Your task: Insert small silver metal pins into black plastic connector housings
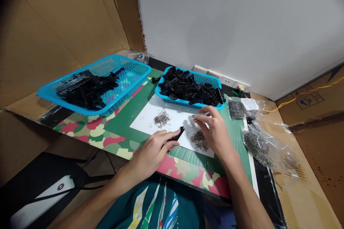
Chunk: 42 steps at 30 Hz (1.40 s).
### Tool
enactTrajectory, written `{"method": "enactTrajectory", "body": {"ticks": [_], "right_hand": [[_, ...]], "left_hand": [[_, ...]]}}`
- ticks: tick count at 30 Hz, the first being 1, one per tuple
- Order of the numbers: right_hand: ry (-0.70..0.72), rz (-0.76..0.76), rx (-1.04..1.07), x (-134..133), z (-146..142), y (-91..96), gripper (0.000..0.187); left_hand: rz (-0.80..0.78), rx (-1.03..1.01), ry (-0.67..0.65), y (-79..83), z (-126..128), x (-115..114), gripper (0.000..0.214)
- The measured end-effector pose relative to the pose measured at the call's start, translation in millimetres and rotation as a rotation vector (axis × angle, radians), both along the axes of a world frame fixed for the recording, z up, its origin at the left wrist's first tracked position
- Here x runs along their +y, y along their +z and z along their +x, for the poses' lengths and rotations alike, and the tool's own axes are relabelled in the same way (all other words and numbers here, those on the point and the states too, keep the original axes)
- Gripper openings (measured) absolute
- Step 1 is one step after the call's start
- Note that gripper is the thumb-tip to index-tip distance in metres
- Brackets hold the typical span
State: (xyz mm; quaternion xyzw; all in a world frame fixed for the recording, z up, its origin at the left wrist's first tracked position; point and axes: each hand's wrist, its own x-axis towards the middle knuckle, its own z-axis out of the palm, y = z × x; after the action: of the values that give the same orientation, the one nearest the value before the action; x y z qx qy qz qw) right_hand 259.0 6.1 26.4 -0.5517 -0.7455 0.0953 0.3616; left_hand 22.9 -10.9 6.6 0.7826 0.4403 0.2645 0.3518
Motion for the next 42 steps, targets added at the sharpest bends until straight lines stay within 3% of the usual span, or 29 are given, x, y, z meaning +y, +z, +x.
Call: {"method": "enactTrajectory", "body": {"ticks": [3,8,13,22,27,34,40,42], "right_hand": [[-0.095,-0.004,0.180,-1,-6,0.2,0.019],[-0.055,-0.258,0.492,1,-23,-4.5,0.028],[-0.029,-0.369,0.472,2,-28,-13.5,0.032],[-0.015,-0.350,0.499,1,-28,-11.3,0.035],[0.003,-0.329,0.410,0,-26,-14.8,0.032],[-0.035,-0.239,0.345,-5,-33,-19.4,0.025],[-0.011,-0.186,0.525,-1,-31,-11.3,0.027],[-0.005,-0.156,0.479,0,-26,-7.0,0.024]], "left_hand": [[0.011,0.008,-0.014,-1.1,-1,0,0.036],[0.005,0.019,-0.022,-2.1,-2,-1,0.039],[-0.007,0.021,-0.022,-3.4,-2,-1,0.040],[0.006,-0.005,-0.025,-7.8,-1,-1,0.036],[0.010,-0.003,-0.044,-12.2,-1,-2,0.032],[-0.060,-0.025,0.004,-2.3,1,3,0.034],[-0.187,-0.234,0.018,2.4,-4,5,0.033],[-0.190,-0.338,0.061,1.1,-7,5,0.033]]}}
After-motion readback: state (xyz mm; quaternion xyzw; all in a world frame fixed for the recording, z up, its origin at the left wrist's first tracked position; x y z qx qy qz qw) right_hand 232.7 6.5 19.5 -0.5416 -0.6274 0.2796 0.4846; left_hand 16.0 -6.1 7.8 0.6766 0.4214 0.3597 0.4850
